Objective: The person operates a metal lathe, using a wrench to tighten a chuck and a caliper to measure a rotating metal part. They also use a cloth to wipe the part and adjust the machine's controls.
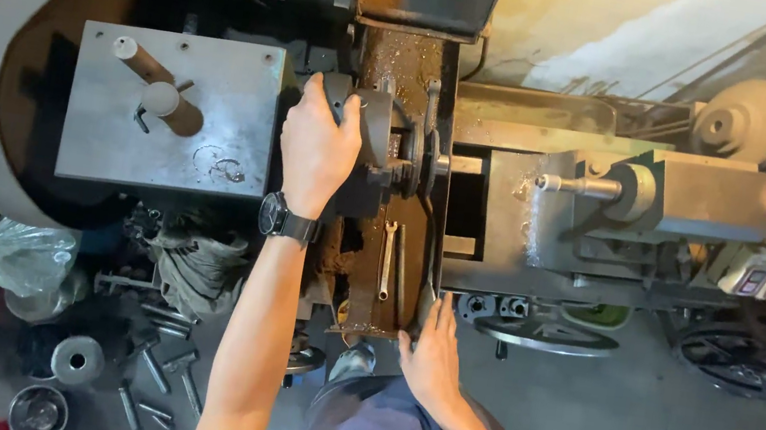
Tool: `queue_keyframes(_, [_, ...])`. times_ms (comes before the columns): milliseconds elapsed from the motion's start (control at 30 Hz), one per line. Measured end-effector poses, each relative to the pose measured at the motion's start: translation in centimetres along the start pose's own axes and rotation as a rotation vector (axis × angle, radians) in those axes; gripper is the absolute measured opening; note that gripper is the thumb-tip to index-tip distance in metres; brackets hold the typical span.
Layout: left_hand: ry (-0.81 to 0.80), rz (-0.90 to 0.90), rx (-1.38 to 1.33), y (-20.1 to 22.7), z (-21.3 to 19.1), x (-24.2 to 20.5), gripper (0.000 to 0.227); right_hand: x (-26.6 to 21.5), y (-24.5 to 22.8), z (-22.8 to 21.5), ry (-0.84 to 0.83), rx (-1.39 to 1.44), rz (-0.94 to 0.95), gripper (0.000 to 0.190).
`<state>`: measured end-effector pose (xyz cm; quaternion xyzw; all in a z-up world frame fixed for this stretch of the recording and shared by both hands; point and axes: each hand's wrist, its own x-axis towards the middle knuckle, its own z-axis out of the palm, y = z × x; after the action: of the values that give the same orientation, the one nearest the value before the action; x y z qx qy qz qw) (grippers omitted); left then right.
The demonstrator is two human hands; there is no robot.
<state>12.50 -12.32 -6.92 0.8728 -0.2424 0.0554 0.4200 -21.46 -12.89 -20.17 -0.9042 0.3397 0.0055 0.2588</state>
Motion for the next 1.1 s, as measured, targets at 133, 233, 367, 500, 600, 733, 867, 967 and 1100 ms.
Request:
queue_keyframes(133, [-0.014,-0.019,-0.02,0.5,-0.6,0.1,0.051,-0.8,-0.5,0.2,0.074,0.116,0.018,0.075])
queue_keyframes(233, [-0.051,-0.054,-0.027,0.4,-0.6,0.1,0.052,0.4,-0.2,1.1,0.135,0.19,0.046,0.058])
queue_keyframes(367, [-0.021,-0.01,-0.018,0.3,-0.4,0.0,0.05,3.5,1.5,2.0,0.227,0.026,0.047,0.03])
queue_keyframes(500, [-0.04,-0.041,0.011,0.3,-0.2,0.6,0.048,5.1,2.8,1.1,0.278,0.301,0.159,0.031])
queue_keyframes(600, [-0.051,-0.06,0.067,-0.1,0.5,0.7,0.048,7.3,2.5,-1.0,-0.083,0.915,0.483,0.034])
queue_keyframes(733, [-0.023,-0.017,0.101,0.3,0.1,1.1,0.048,5.5,2.9,-1.8,-0.465,1.319,0.581,0.029])
queue_keyframes(867, [-0.029,0.168,0.087,2.9,-1.3,1.6,0.048,0.2,5.7,-1.2,-0.617,1.414,0.14,0.039])
queue_keyframes(967, [-0.053,0.585,-0.023,6.9,-0.4,2.2,0.044,0.3,6.4,-0.4,-0.743,1.635,0.002,0.036])
queue_keyframes(1100, [-0.75,0.684,0.375,9.6,6.8,2.2,0.027,4.4,1.4,-0.8,-1.015,2.199,0.034,0.045])
